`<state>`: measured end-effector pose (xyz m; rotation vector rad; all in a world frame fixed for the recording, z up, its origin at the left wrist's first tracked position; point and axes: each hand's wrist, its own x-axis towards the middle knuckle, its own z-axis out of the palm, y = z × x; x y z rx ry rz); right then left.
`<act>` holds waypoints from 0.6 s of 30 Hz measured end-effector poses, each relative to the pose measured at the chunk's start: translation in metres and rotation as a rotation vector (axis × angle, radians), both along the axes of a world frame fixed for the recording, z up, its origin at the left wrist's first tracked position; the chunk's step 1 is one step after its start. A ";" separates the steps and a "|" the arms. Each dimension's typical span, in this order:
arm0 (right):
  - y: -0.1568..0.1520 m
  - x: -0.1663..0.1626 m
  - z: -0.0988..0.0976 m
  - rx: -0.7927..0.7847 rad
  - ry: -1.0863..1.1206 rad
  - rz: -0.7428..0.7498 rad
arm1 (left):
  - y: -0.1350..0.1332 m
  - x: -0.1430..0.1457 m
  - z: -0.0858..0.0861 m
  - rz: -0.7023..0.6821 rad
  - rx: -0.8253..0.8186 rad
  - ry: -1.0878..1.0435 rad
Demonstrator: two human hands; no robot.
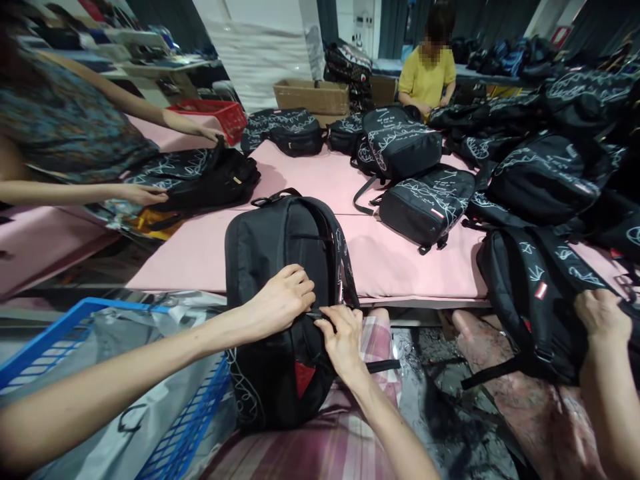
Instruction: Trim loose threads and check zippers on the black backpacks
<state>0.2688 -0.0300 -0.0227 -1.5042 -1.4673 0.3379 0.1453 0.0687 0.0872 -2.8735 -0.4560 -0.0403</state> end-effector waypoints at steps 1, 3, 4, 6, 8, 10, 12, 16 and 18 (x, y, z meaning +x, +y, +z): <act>0.002 -0.001 0.000 -0.002 0.007 0.010 | 0.000 -0.001 -0.001 -0.002 0.000 -0.005; 0.005 -0.002 0.000 -0.012 0.028 0.029 | -0.001 -0.001 -0.002 -0.002 -0.004 -0.014; 0.006 -0.002 0.000 -0.019 0.042 0.039 | -0.001 -0.001 -0.003 0.000 -0.006 -0.017; 0.007 -0.001 0.000 -0.037 0.076 0.056 | -0.001 -0.001 -0.003 0.000 -0.011 -0.020; 0.007 -0.001 0.001 -0.063 0.103 0.071 | 0.000 -0.002 -0.003 0.002 -0.017 -0.013; 0.008 0.000 0.003 -0.100 0.113 0.088 | 0.001 -0.003 -0.003 0.009 -0.028 -0.002; 0.009 0.000 0.006 -0.136 0.113 0.103 | 0.002 -0.003 -0.005 0.014 -0.043 0.006; 0.011 -0.001 0.008 -0.140 0.106 0.111 | -0.002 -0.002 -0.011 0.035 -0.068 -0.012; 0.010 -0.001 0.006 -0.125 0.114 0.123 | -0.004 -0.003 -0.008 0.054 -0.110 -0.060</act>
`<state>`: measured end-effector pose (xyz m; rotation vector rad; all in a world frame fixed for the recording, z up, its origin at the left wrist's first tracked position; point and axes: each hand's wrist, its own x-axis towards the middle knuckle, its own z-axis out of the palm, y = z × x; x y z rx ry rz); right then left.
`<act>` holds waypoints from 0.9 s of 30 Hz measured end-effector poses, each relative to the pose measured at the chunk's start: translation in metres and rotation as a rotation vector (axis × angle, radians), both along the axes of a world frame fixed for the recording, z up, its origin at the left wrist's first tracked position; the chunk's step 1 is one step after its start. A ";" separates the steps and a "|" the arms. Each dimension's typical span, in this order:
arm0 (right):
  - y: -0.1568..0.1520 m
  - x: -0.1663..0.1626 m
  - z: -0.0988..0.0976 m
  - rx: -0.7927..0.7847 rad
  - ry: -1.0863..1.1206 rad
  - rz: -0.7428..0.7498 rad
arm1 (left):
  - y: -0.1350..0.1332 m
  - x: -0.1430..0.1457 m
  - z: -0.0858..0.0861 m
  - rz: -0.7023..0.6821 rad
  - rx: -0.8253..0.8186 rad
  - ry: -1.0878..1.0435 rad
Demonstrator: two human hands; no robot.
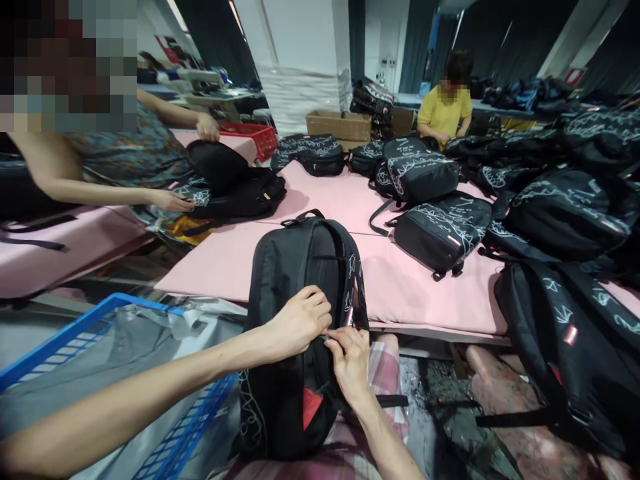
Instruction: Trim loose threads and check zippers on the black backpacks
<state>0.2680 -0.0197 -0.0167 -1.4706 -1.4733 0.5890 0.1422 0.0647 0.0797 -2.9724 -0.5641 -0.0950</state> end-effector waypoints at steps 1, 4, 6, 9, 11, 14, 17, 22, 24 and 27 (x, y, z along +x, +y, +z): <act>-0.001 0.001 -0.002 0.003 0.023 0.004 | 0.000 -0.002 0.005 -0.003 -0.053 -0.045; -0.004 0.007 -0.007 -0.013 0.170 -0.011 | 0.011 -0.015 0.033 -0.029 -0.301 -0.265; -0.002 0.014 -0.007 -0.017 0.268 -0.022 | 0.031 -0.024 0.054 0.052 -0.362 -0.459; 0.012 0.027 0.007 0.035 0.326 -0.015 | 0.068 -0.028 0.069 0.337 -0.212 -0.599; 0.031 0.034 0.026 0.095 0.297 0.005 | 0.088 -0.023 0.069 0.455 -0.129 -0.529; 0.070 0.039 0.055 0.189 0.143 0.021 | 0.098 -0.012 0.067 0.510 -0.075 -0.376; 0.106 0.036 0.074 0.249 -0.036 -0.032 | 0.097 -0.004 0.071 0.590 -0.043 -0.282; 0.140 0.026 0.084 0.291 -0.204 -0.101 | 0.112 -0.007 0.072 0.661 -0.258 -0.451; 0.145 0.024 0.085 0.336 -0.210 -0.115 | 0.122 -0.009 0.066 0.675 -0.389 -0.534; 0.152 0.025 0.085 0.393 -0.204 -0.106 | 0.131 -0.011 0.057 0.698 -0.543 -0.570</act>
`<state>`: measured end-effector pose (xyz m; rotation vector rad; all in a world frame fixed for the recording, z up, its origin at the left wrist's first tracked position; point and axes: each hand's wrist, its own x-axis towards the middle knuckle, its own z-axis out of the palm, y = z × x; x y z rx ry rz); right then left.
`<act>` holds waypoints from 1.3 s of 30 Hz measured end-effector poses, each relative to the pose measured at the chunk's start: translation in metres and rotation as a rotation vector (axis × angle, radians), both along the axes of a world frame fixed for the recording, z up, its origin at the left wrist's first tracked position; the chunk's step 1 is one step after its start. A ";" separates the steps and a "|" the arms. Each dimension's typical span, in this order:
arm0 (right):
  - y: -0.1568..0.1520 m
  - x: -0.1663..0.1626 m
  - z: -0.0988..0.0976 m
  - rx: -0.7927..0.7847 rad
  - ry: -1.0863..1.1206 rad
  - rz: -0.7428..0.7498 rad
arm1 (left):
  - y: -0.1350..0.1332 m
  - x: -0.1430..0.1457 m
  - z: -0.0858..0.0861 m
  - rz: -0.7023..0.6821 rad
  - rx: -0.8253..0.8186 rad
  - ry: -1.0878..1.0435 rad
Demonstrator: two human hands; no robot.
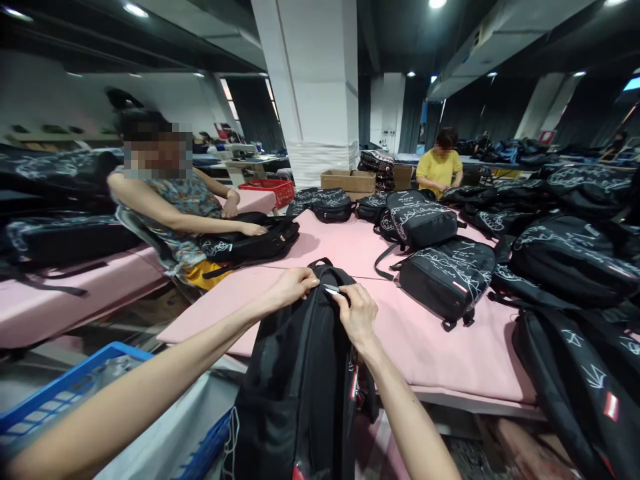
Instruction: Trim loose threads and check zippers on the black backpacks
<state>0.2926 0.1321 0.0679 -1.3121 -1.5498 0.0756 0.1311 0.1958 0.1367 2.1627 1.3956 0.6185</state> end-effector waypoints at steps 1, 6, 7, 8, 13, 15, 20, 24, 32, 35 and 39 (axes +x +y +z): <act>0.002 0.000 0.000 0.015 -0.001 0.011 | 0.001 0.000 -0.002 -0.005 -0.034 -0.022; 0.007 0.000 -0.002 0.066 0.042 0.041 | -0.003 0.002 0.001 -0.041 -0.191 -0.182; 0.007 -0.001 -0.002 0.070 0.049 0.048 | -0.004 0.002 0.002 -0.039 -0.232 -0.234; 0.007 -0.001 -0.003 0.072 0.051 0.056 | -0.005 0.002 0.003 -0.034 -0.267 -0.278; 0.008 -0.001 -0.004 0.059 0.090 0.094 | -0.005 0.003 0.003 -0.008 -0.273 -0.288; 0.009 -0.002 -0.004 0.046 0.118 0.105 | -0.005 0.004 0.003 -0.009 -0.254 -0.264; 0.013 -0.005 -0.004 -0.004 0.122 0.127 | -0.007 0.007 0.006 -0.028 -0.160 -0.220; 0.012 -0.001 -0.005 -0.084 0.163 0.129 | -0.008 0.001 0.010 -0.076 -0.171 -0.199; -0.001 0.011 -0.010 -0.058 0.067 0.126 | -0.023 -0.006 0.008 -0.206 0.316 0.265; -0.003 0.010 -0.011 -0.060 0.023 0.112 | -0.029 0.002 0.012 -0.168 0.360 0.450; -0.004 0.008 -0.012 -0.082 0.027 0.106 | -0.025 0.008 0.012 -0.118 0.352 0.514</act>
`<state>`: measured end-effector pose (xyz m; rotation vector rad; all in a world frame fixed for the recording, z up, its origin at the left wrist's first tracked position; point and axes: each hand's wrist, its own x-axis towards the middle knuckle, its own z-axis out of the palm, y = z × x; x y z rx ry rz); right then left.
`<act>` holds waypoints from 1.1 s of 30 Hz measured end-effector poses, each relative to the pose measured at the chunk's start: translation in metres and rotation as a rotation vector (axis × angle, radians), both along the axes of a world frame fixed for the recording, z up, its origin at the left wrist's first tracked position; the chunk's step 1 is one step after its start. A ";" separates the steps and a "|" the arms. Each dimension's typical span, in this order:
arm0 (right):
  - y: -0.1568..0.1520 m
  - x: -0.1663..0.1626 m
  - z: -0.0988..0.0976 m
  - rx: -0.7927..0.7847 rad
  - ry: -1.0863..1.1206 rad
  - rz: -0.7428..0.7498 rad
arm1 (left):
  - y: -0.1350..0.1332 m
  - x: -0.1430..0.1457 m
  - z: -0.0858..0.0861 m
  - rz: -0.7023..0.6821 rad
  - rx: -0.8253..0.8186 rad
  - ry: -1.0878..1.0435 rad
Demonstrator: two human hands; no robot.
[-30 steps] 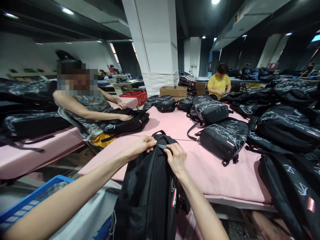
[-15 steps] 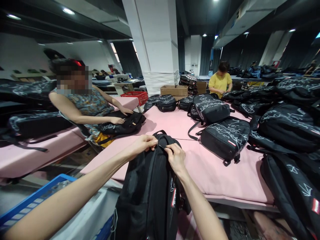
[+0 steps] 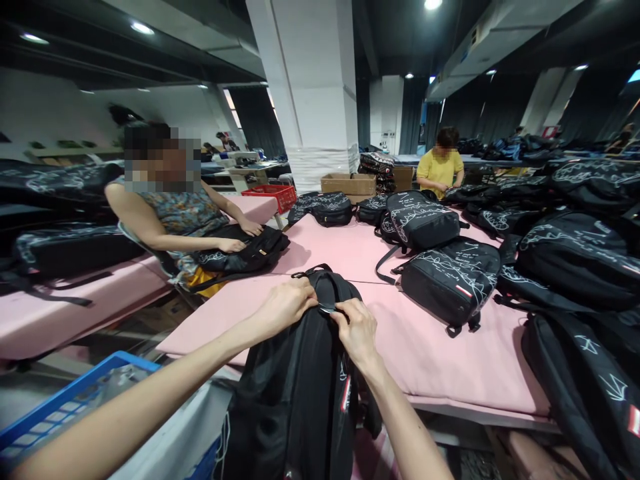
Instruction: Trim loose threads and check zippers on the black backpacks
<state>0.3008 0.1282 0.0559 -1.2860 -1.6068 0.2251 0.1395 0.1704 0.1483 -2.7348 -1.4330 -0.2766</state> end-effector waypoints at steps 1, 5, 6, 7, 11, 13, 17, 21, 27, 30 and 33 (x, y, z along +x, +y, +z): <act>0.000 -0.001 0.000 -0.009 0.006 0.002 | 0.003 0.000 -0.002 0.011 -0.028 -0.033; 0.005 -0.004 0.002 -0.029 0.002 -0.010 | 0.013 -0.003 -0.009 0.029 -0.129 -0.176; 0.006 -0.005 0.003 -0.032 0.000 -0.012 | 0.014 -0.004 -0.010 0.029 -0.139 -0.190; 0.007 -0.005 0.003 -0.038 -0.002 -0.010 | 0.015 -0.004 -0.011 0.028 -0.145 -0.199; 0.010 -0.005 0.006 -0.059 -0.020 0.008 | 0.017 -0.005 -0.013 0.036 -0.149 -0.209; 0.011 -0.004 0.007 -0.064 -0.033 0.019 | 0.017 -0.004 -0.013 0.041 -0.154 -0.211; 0.012 -0.003 0.009 -0.068 -0.030 0.022 | 0.017 -0.004 -0.012 0.037 -0.156 -0.223; 0.012 -0.004 0.010 -0.046 -0.045 0.021 | 0.016 -0.004 -0.012 0.051 -0.139 -0.206; 0.007 -0.010 0.008 -0.021 -0.018 0.006 | 0.012 0.001 -0.017 0.090 -0.115 -0.217; 0.006 -0.012 0.003 -0.087 0.150 0.027 | 0.013 -0.003 -0.007 0.086 -0.245 -0.342; 0.004 -0.008 0.000 -0.131 0.284 0.076 | 0.022 -0.024 0.012 -0.033 -0.625 -0.653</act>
